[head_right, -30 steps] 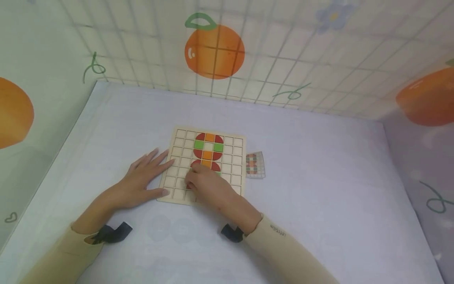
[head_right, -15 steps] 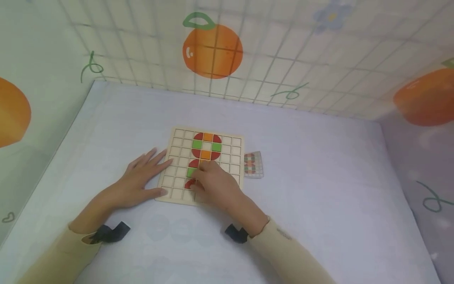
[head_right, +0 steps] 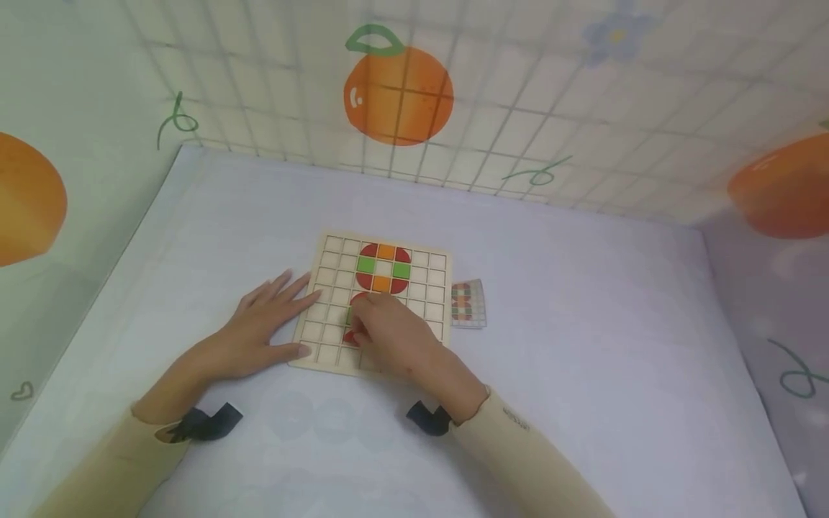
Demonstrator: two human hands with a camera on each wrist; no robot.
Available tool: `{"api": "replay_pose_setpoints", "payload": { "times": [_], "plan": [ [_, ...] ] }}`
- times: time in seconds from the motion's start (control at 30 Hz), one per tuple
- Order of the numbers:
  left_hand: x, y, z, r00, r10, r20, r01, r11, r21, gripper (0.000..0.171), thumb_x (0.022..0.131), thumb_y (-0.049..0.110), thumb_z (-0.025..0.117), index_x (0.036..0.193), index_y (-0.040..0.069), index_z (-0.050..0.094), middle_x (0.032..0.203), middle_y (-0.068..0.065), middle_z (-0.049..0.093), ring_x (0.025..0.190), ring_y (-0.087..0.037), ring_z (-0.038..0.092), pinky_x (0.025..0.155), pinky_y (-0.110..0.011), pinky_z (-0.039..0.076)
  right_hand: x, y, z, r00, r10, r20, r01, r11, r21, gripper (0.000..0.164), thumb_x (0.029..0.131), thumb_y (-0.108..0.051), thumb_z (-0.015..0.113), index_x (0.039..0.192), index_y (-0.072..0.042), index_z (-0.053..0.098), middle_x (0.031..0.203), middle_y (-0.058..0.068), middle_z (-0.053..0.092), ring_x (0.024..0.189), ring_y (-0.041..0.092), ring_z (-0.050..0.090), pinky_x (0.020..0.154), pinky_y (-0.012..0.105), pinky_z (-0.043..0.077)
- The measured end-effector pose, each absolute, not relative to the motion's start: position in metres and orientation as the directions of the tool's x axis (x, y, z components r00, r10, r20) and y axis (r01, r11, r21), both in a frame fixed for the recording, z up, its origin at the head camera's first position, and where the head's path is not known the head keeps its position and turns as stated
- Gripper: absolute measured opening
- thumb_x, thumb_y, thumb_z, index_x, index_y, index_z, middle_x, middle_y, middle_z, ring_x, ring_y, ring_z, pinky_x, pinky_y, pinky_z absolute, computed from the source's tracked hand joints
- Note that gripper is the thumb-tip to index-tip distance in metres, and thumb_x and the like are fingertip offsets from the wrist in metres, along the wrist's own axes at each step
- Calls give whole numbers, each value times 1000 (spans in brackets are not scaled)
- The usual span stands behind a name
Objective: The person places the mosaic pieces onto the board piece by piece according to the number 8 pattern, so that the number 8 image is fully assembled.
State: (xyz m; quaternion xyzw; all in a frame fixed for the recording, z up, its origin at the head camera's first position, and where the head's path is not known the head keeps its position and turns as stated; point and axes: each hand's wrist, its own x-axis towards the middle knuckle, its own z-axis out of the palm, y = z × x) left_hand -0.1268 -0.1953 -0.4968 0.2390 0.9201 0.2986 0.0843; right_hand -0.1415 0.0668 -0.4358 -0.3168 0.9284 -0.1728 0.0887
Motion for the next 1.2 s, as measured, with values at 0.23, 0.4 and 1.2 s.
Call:
{"api": "replay_pose_setpoints", "payload": {
  "times": [0.23,0.4,1.2],
  "plan": [
    [-127,-196,-495,-873,488,-11,391,713,583,87,94,40,78,166,21,33,175,-3,13,161,-28,-4,125,-54,1,-140,64,-440,-776,-629,-44,-593,752,-288,13,93,-21,82,99,-14,73,97,-3,61,96,17,56,79,29,54],
    [-126,-194,-495,-871,491,-15,386,703,597,87,93,39,78,166,19,33,175,-4,13,161,-29,-4,125,-55,1,-139,61,-437,-798,-598,-73,-553,775,-304,16,91,-20,84,98,-12,72,94,-3,60,89,15,55,76,28,53],
    [-128,-195,-496,-872,488,-18,386,712,586,87,93,41,78,166,21,33,175,-2,12,161,-28,-5,125,-54,1,-130,50,-452,-802,-595,52,-573,743,-346,13,95,-3,70,89,-13,64,78,-5,57,75,15,57,67,28,50]
  ]
}}
